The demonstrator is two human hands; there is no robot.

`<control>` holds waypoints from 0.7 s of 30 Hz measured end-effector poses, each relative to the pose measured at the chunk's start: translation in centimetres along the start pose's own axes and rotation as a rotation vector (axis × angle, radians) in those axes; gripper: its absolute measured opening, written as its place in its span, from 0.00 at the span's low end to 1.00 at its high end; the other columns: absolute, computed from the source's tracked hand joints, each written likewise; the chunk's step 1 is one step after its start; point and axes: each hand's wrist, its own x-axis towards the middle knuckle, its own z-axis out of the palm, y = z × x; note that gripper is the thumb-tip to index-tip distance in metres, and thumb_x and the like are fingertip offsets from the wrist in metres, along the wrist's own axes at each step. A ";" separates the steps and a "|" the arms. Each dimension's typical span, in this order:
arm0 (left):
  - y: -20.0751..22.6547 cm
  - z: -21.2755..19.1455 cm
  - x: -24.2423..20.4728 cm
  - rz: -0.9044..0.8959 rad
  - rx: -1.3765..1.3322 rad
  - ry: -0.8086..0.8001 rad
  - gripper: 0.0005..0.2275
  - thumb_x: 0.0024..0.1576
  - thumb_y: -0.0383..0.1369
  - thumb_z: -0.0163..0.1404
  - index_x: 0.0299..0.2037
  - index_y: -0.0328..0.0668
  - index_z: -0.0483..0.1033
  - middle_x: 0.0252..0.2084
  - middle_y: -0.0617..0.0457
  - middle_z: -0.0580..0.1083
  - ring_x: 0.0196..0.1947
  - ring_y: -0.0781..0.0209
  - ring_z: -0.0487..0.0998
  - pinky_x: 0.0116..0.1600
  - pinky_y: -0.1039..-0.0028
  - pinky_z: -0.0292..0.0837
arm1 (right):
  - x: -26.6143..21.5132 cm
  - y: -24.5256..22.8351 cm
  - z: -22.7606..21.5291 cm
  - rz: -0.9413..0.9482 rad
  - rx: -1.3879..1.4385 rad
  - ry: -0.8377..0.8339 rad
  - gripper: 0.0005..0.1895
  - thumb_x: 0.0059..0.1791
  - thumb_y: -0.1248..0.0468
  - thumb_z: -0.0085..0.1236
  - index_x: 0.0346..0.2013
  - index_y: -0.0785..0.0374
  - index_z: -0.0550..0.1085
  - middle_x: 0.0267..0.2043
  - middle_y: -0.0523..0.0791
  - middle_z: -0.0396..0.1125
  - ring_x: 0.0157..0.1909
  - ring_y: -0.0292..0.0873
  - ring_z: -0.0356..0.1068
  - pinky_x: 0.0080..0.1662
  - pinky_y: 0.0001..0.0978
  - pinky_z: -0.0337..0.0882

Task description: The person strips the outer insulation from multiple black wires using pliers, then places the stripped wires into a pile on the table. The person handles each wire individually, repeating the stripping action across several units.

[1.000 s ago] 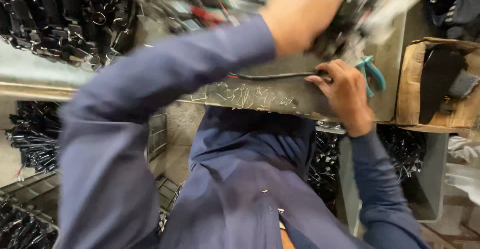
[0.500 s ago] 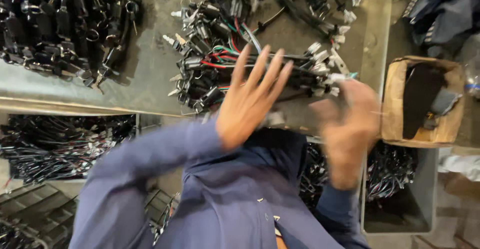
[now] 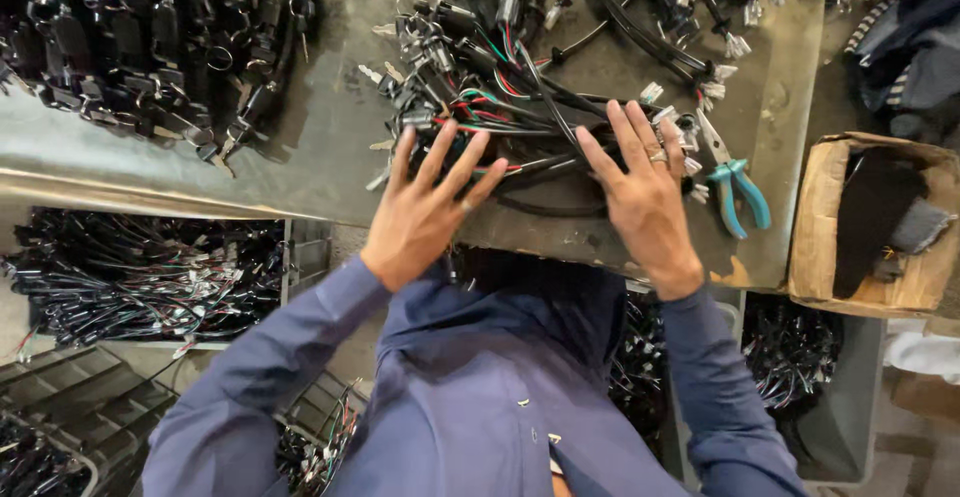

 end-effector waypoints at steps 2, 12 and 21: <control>-1.9 0.5 0.9 0.077 0.000 -0.022 0.30 0.57 0.31 0.46 0.73 0.61 0.63 0.76 0.51 0.57 0.77 0.48 0.55 0.76 0.42 0.41 | -0.3 1.2 -0.2 -0.059 0.037 0.010 0.27 0.52 0.74 0.57 0.66 0.55 0.72 0.73 0.50 0.60 0.76 0.51 0.57 0.74 0.49 0.51; -3.3 -3.4 3.3 0.033 -0.256 -0.075 0.38 0.44 0.26 0.50 0.71 0.59 0.64 0.75 0.42 0.56 0.76 0.45 0.53 0.72 0.36 0.38 | -0.7 4.7 0.3 -0.125 0.027 0.022 0.28 0.51 0.77 0.53 0.64 0.53 0.74 0.72 0.48 0.62 0.75 0.48 0.60 0.74 0.45 0.56; -5.7 -2.3 1.0 0.126 0.052 -0.004 0.31 0.57 0.32 0.51 0.74 0.69 0.63 0.75 0.51 0.60 0.69 0.44 0.62 0.73 0.51 0.50 | 0.6 4.7 -3.3 -0.187 0.052 -0.022 0.29 0.41 0.60 0.67 0.58 0.56 0.75 0.69 0.54 0.62 0.72 0.55 0.59 0.70 0.47 0.56</control>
